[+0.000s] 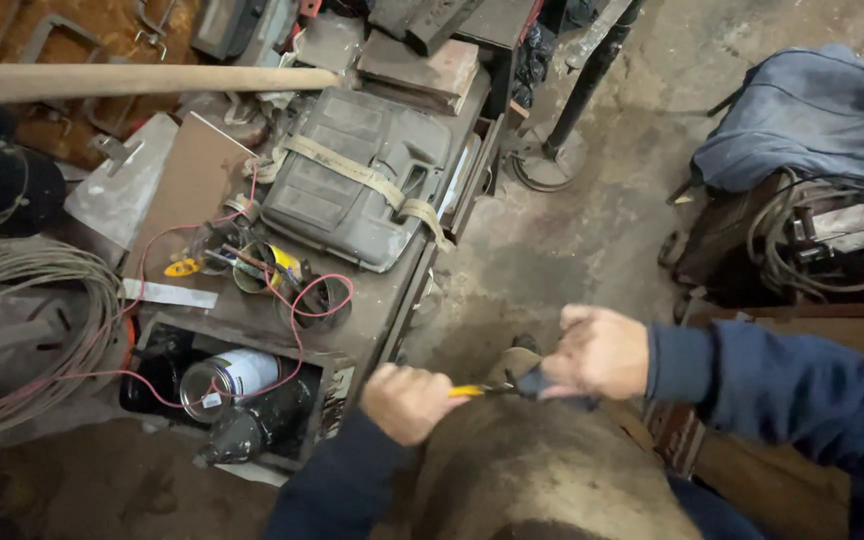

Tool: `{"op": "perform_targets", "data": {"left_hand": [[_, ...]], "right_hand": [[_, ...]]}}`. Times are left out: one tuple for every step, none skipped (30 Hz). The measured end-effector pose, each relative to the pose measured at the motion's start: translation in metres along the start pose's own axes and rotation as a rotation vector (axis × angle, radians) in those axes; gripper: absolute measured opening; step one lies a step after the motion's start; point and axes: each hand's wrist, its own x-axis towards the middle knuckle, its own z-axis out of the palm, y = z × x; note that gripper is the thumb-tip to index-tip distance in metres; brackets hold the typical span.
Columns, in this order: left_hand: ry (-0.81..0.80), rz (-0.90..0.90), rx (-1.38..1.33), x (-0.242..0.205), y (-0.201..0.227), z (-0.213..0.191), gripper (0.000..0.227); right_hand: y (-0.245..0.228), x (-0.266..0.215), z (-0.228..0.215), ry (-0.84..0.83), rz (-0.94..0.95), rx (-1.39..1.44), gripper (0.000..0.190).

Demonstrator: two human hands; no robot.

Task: Opening a can of black paint and stirring it with a brush.

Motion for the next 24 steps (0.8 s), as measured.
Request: {"op": "perform_targets", "data": {"left_hand": [[0.000,0.001,-0.001,-0.010,-0.010,0.004,0.041],[-0.033,-0.072,0.058,-0.020,-0.019,0.007,0.042],[-0.067,-0.144,0.117,-0.030,-0.028,0.010,0.043],[-0.072,-0.157,0.116,-0.031,-0.024,0.009,0.043],[-0.134,-0.291,0.084,-0.033,-0.020,0.007,0.041],[-0.181,-0.411,0.059,-0.027,-0.024,0.007,0.039],[-0.170,-0.410,0.065,-0.021,-0.020,0.012,0.039],[-0.189,-0.514,-0.048,-0.018,-0.015,0.016,0.037],[-0.209,-0.617,-0.160,-0.015,-0.010,0.021,0.035],[-0.212,-0.617,-0.162,-0.014,-0.006,0.023,0.035],[-0.172,-0.618,-0.209,-0.014,-0.003,0.026,0.037],[-0.130,-0.619,-0.255,-0.013,0.000,0.029,0.039],[-0.132,-0.618,-0.256,-0.013,0.001,0.034,0.039],[-0.150,-0.658,-0.314,-0.011,0.002,0.039,0.041],[-0.168,-0.696,-0.372,-0.009,0.004,0.043,0.043],[-0.170,-0.693,-0.373,-0.009,0.005,0.054,0.043],[-0.167,-0.708,-0.488,-0.009,0.006,0.064,0.045],[-0.166,-0.717,-0.602,-0.007,0.007,0.074,0.047],[-0.170,-0.710,-0.603,-0.001,0.008,0.071,0.047],[-0.191,-0.697,-0.715,0.006,0.009,0.068,0.046],[-0.213,-0.683,-0.827,0.013,0.010,0.065,0.046],[-0.210,-0.684,-0.828,0.017,0.010,0.061,0.046],[-0.286,-0.749,-0.854,0.020,0.009,0.057,0.047],[-0.367,-0.818,-0.878,0.020,0.009,0.051,0.048]], "right_hand": [[0.011,-0.011,-0.004,0.000,0.002,0.000,0.037],[0.021,-0.023,-0.008,-0.013,0.101,-0.043,0.034],[0.032,-0.034,-0.011,-0.026,0.200,-0.085,0.032],[0.031,-0.038,-0.006,-0.031,0.193,-0.074,0.032],[0.030,-0.041,-0.001,-0.026,0.347,-0.070,0.029],[0.035,-0.044,0.000,-0.012,0.501,-0.089,0.028],[0.037,-0.039,-0.002,-0.010,0.495,-0.099,0.028],[0.032,-0.037,-0.002,0.069,0.623,-0.024,0.027],[0.028,-0.036,-0.001,0.149,0.751,0.053,0.027],[0.026,-0.038,0.003,0.149,0.754,0.056,0.027],[0.024,-0.039,0.008,0.200,0.835,0.106,0.027],[0.023,-0.041,0.012,0.252,0.915,0.156,0.027],[0.013,-0.035,0.013,0.252,0.917,0.157,0.027],[0.006,-0.029,0.013,0.283,0.948,0.149,0.027],[-0.003,-0.024,0.013,0.315,0.978,0.140,0.029],[-0.009,-0.016,0.020,0.317,0.981,0.139,0.029],[-0.015,-0.008,0.028,0.379,0.718,0.078,0.038],[-0.022,0.000,0.035,0.435,0.456,0.017,0.050],[-0.020,0.006,0.037,0.439,0.461,0.013,0.050],[-0.020,0.011,0.038,0.309,0.480,-0.079,0.051],[-0.019,0.017,0.039,0.178,0.498,-0.168,0.054],[-0.016,0.016,0.032,0.176,0.497,-0.169,0.054],[-0.013,0.016,0.024,0.149,0.454,-0.224,0.051],[-0.013,0.016,0.019,0.123,0.413,-0.272,0.049]]}}
